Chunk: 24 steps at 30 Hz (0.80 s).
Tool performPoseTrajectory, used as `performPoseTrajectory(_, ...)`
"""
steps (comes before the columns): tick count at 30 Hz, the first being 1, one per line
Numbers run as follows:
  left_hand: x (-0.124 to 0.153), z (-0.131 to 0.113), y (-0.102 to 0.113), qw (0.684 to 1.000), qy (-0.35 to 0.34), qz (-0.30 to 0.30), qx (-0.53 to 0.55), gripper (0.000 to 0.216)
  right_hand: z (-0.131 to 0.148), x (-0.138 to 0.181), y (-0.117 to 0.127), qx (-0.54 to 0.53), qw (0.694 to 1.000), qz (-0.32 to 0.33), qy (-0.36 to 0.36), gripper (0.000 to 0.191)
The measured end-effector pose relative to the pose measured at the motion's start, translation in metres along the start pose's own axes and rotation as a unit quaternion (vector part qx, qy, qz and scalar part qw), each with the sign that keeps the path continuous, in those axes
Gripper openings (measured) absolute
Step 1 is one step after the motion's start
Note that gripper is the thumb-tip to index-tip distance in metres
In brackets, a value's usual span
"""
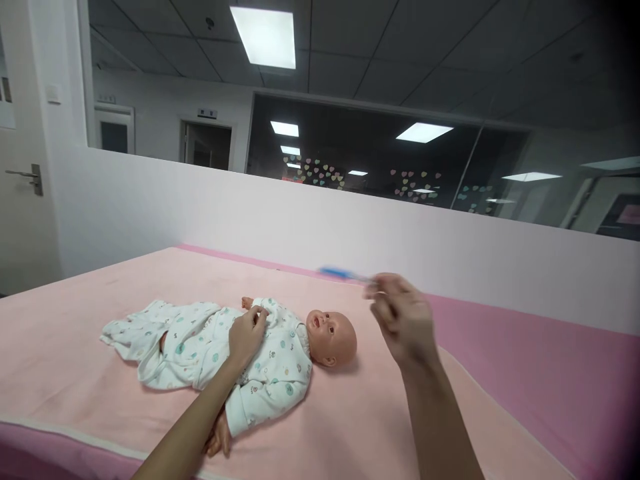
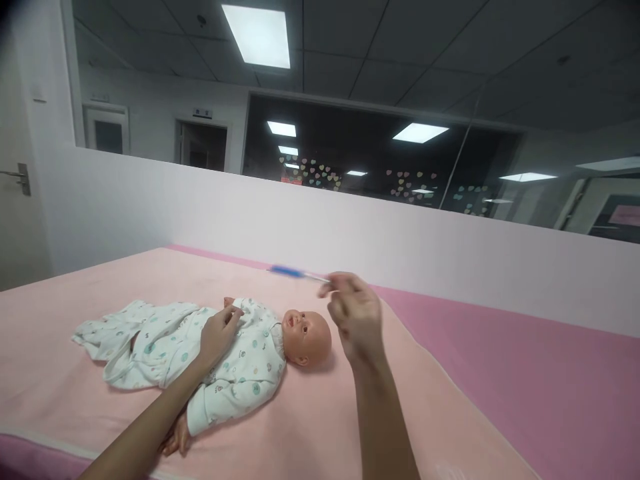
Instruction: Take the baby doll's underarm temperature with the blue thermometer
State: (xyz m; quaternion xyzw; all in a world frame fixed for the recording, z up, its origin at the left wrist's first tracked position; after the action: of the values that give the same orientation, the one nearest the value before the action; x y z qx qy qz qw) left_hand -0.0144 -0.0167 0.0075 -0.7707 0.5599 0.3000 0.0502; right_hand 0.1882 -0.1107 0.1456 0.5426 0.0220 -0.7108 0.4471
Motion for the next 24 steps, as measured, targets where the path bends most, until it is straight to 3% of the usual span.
performPoseTrajectory(6, -0.001, 0.0, 0.0, 1.0, 0.004, 0.01, -0.019, 0.031, 0.008, 0.001, -0.014, -0.05, 0.998, 0.037, -0.012, 0.039)
performPoseTrajectory(10, -0.002, 0.0, 0.0, 0.999, 0.002, 0.019, -0.035, 0.03, 0.005, 0.011, -0.002, -0.064, 0.995, 0.067, -0.038, 0.037)
performPoseTrajectory(13, -0.003, 0.0, -0.001, 0.998, -0.005, 0.033, -0.047, 0.029, -0.004, 0.042, 0.006, 0.006, 0.995, 0.089, -0.046, 0.035)
performPoseTrajectory(15, -0.002, -0.001, -0.003, 0.997, -0.016, 0.036, -0.07, 0.028, -0.013, 0.076, 0.007, 0.072, 0.994, 0.069, -0.051, 0.032)
performPoseTrajectory(17, 0.0, -0.004, -0.003, 0.993, -0.062, 0.016, -0.095, 0.026, -0.027, 0.113, 0.004, 0.168, 0.984, 0.026, -0.06, 0.033)
performPoseTrajectory(19, 0.003, -0.009, -0.002, 0.983, -0.151, -0.013, -0.108, 0.023, -0.043, 0.145, -0.003, 0.278, 0.958, 0.01, -0.068, 0.034)
performPoseTrajectory(21, 0.004, -0.015, -0.001, 0.963, -0.244, -0.017, -0.109, 0.021, -0.059, 0.167, -0.013, 0.362, 0.929, 0.041, -0.072, 0.037)
performPoseTrajectory(24, 0.0, -0.022, -0.004, 0.939, -0.323, 0.044, -0.11, 0.021, -0.075, 0.179, -0.026, 0.457, 0.882, 0.09, -0.078, 0.037)
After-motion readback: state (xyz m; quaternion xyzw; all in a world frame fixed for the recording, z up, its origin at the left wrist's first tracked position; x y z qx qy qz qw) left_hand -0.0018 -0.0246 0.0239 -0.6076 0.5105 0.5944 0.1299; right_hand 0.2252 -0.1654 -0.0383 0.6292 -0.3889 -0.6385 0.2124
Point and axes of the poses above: each hand's wrist, its own x-axis away from the middle knuckle, its own y-axis out of the back of the hand, z = x × y, the point moved 1 cm from there along -x, towards the middle knuckle, and after that the axes turned 12 degrees about x, right-handed, at the moved point
